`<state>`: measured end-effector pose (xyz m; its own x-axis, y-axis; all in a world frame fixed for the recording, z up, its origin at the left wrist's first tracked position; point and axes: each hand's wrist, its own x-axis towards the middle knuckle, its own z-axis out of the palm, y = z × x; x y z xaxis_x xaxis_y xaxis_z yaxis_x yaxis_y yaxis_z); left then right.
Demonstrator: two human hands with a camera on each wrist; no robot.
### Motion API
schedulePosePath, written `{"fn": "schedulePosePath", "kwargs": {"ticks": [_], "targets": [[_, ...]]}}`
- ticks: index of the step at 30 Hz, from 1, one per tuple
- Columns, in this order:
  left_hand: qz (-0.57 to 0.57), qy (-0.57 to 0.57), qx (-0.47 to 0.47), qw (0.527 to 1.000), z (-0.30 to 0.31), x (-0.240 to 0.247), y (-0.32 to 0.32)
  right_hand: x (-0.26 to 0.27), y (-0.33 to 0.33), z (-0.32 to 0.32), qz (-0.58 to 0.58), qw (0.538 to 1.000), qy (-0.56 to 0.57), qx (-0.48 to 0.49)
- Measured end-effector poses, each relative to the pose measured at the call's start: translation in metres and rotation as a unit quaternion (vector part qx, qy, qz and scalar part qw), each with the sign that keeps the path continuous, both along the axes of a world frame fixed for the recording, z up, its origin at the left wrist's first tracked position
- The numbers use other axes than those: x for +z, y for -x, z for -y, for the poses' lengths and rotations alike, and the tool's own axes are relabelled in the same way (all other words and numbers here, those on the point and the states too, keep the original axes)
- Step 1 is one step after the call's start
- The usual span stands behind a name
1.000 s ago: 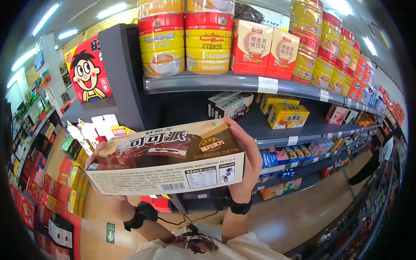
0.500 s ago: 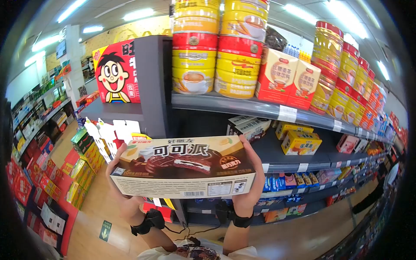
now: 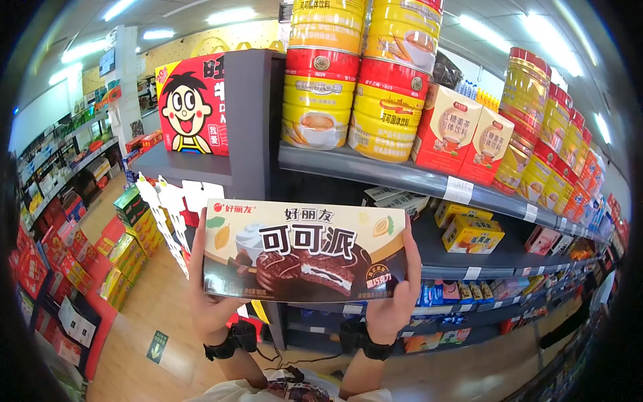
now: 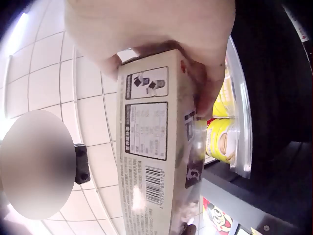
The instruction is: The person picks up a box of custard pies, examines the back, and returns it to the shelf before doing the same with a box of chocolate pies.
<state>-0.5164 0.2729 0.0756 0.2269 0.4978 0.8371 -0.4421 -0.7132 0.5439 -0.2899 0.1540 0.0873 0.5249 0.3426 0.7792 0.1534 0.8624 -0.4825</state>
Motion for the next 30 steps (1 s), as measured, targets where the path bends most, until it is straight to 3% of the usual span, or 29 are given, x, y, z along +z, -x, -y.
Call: {"fn": "schedulePosePath", "kwargs": {"ticks": [2, 5, 11, 17, 25, 29, 30], "targets": [[0.027, 0.091, -0.053, 0.994, 0.013, 0.011, -0.006, -0.001, -0.001, -0.002, 0.008, 1.000, -0.007, 0.000], [0.013, 0.078, -0.041, 0.996, 0.005, 0.004, -0.008, -0.001, 0.001, -0.002, -0.013, 1.000, -0.015, -0.021], [0.010, 0.155, -0.071, 0.985, 0.005, -0.003, -0.010, -0.001, -0.002, 0.001, -0.034, 0.998, 0.006, -0.049], [0.014, 0.148, -0.050, 0.988, -0.001, -0.011, -0.005, -0.004, 0.000, 0.003, -0.022, 0.998, 0.030, -0.058], [-0.070, 0.130, 0.037, 0.988, -0.009, -0.021, 0.015, -0.005, 0.007, 0.009, 0.006, 0.997, 0.046, -0.056], [-0.077, 0.244, 0.025, 0.966, 0.005, -0.018, 0.019, -0.001, 0.010, 0.009, 0.012, 0.998, 0.038, -0.051], [-0.074, 0.218, 0.028, 0.973, 0.004, -0.019, 0.018, -0.003, 0.011, 0.010, -0.003, 0.999, 0.036, -0.033]]}}
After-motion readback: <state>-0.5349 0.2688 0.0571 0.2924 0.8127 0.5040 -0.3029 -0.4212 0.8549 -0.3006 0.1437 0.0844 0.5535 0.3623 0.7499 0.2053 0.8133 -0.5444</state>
